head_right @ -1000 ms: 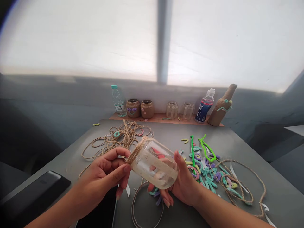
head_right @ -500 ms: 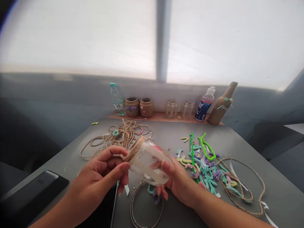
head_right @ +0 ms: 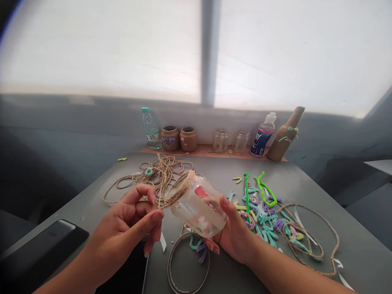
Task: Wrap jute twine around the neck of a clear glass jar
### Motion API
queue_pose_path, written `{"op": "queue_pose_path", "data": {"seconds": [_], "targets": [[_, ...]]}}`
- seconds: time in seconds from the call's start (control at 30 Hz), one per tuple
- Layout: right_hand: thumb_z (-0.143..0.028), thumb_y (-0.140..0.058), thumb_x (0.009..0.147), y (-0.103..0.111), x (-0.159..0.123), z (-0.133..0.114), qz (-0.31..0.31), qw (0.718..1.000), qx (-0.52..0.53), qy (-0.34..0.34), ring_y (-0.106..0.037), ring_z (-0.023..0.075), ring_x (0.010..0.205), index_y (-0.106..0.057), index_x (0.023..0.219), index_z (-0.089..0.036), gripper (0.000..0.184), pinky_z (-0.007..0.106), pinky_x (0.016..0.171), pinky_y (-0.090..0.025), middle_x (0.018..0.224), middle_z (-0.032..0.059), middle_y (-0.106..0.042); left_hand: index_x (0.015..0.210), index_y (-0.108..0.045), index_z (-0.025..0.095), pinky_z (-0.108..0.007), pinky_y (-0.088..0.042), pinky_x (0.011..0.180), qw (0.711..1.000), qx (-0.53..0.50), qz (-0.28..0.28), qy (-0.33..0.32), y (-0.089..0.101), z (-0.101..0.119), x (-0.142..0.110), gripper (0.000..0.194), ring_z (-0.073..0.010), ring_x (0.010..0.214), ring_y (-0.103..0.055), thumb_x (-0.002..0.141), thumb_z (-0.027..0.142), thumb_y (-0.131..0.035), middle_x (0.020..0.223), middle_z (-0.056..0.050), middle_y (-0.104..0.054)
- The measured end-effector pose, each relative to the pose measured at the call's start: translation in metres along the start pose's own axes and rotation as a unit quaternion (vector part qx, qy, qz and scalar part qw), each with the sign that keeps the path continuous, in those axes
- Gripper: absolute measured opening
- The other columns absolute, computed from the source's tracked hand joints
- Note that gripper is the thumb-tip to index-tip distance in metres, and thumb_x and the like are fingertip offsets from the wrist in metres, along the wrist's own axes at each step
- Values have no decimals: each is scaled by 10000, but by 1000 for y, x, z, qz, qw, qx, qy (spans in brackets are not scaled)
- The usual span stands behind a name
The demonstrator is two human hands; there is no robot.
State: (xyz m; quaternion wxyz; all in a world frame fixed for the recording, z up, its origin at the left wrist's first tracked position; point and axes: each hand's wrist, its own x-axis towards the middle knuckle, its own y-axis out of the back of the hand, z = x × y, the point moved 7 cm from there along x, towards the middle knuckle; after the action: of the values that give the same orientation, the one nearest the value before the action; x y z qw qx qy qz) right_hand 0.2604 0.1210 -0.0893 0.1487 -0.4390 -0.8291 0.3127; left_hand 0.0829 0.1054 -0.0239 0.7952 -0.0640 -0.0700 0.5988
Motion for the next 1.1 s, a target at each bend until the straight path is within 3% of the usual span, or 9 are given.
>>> {"op": "queue_pose_path", "data": {"seconds": [0.17,0.4,0.63,0.87,1.1], "targets": [[-736,-504,900,0,3,-2,6,1000,9,-15,-590,110,455,-687,1148,-128,682,167,376,-429,810,107,-730,867,-614,191,-168,-449,456,999,26,-21,4,-4,-1,-3,252,-75,461,-550,912,415,-721,566,47,-652],[-770,-514,871,-1,1,0,0,999,6,-34,-590,114,443,-670,1227,-123,754,176,377,-435,816,120,-744,850,-606,192,-176,-445,488,998,38,-38,21,-9,-5,-2,234,-76,473,-561,940,393,-686,589,45,-655],[-749,-468,911,-3,1,0,-22,1000,5,-21,-585,104,414,-670,1245,-125,736,173,365,-437,869,143,-767,872,-598,209,-180,-455,524,998,54,0,-19,-1,-1,0,234,-79,507,-561,971,418,-636,619,51,-655],[-750,-432,924,0,2,2,-17,999,17,-27,-593,110,426,-657,1252,-139,730,180,364,-443,914,148,-774,858,-616,216,-173,-492,554,996,40,-12,-77,1,5,-4,208,-85,549,-573,980,383,-635,644,49,-657],[-765,-373,935,-2,1,3,-24,999,6,-33,-577,109,406,-647,1267,-147,753,177,363,-405,906,163,-779,817,-611,203,-201,-467,579,997,72,-11,-21,-3,1,-1,231,-95,554,-565,966,376,-648,643,37,-653]]}}
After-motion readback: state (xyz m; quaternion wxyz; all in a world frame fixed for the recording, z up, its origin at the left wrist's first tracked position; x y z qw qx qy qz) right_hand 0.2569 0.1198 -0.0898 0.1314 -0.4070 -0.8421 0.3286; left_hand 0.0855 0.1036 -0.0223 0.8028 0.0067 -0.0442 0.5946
